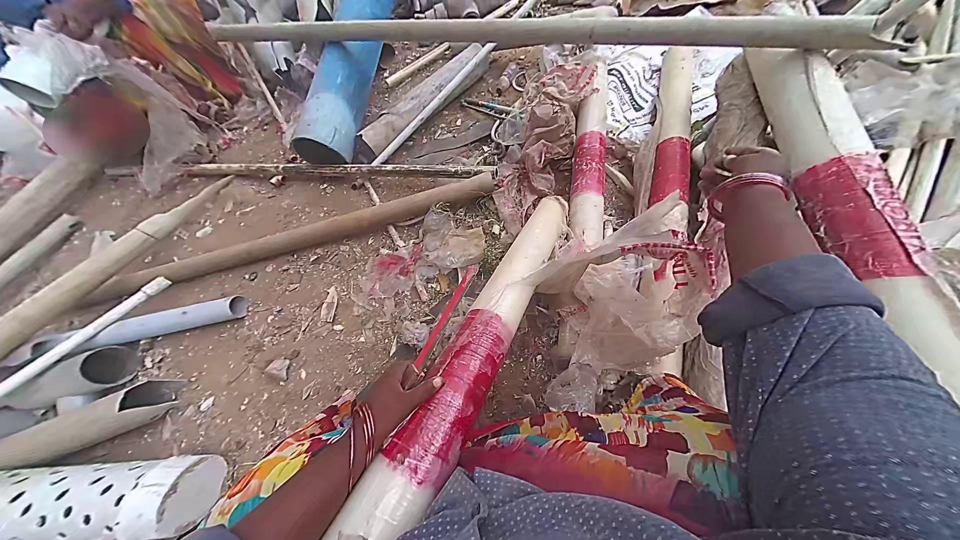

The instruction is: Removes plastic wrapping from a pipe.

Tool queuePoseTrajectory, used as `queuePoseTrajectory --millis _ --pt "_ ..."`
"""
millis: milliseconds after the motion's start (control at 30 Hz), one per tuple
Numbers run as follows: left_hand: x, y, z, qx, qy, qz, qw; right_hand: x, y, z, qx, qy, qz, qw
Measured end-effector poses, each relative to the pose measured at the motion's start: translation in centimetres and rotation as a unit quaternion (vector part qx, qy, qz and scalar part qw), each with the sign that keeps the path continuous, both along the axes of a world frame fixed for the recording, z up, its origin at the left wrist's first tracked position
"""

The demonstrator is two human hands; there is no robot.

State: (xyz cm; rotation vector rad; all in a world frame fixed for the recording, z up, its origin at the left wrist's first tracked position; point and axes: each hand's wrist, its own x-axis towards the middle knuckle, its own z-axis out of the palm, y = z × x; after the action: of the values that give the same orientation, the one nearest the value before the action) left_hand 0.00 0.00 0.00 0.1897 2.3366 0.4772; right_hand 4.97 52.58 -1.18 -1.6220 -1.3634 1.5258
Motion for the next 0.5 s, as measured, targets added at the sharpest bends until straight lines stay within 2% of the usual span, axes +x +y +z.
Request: queuePoseTrajectory --millis 67,133,200,233,267,300,367,400,433,467,500 --pt "0.0 -0.3 -0.5 0.025 0.011 0.000 1.000 0.1 1.4 0.1 0.079 0.024 0.025 0.996" --pt "-0.1 -0.5 -0.8 0.040 0.016 0.004 0.999 -0.7 2.4 -1.1 0.149 0.040 0.096 0.983" --pt "-0.1 -0.4 -0.7 0.034 0.012 0.001 0.999 -2.2 -0.3 -1.6 0.183 0.026 0.221 0.958" --pt "0.0 -0.3 -0.6 0.032 0.012 -0.003 0.999 -2.9 -2.6 -1.6 0.188 -0.007 0.314 0.931" --pt "0.0 -0.1 -0.5 0.029 0.012 -0.007 0.999 -3.7 -5.0 -1.7 0.190 -0.050 0.423 0.884" --pt "0.0 -0.1 -0.5 0.027 0.015 -0.009 0.999 -4.5 -7.4 -2.2 0.193 -0.102 0.536 0.815" --pt "0.1 -0.1 -0.5 0.024 0.018 -0.012 0.999 -6.1 -12.1 -4.1 0.191 -0.231 0.712 0.635" --pt "0.2 -0.1 -0.5 0.022 0.016 -0.011 1.000 -6.5 -14.5 -4.9 0.185 -0.302 0.752 0.556" --pt "0.3 -0.1 -0.5 0.023 0.012 -0.007 1.000 -6.3 -16.6 -5.1 0.175 -0.354 0.767 0.506" --pt "0.3 0.0 -0.4 0.022 0.010 -0.006 1.000 -5.9 -18.2 -4.7 0.168 -0.390 0.766 0.483" --pt "0.4 0.1 -0.3 0.020 0.011 -0.005 1.000 -5.5 -19.0 -4.5 0.180 -0.405 0.756 0.482"
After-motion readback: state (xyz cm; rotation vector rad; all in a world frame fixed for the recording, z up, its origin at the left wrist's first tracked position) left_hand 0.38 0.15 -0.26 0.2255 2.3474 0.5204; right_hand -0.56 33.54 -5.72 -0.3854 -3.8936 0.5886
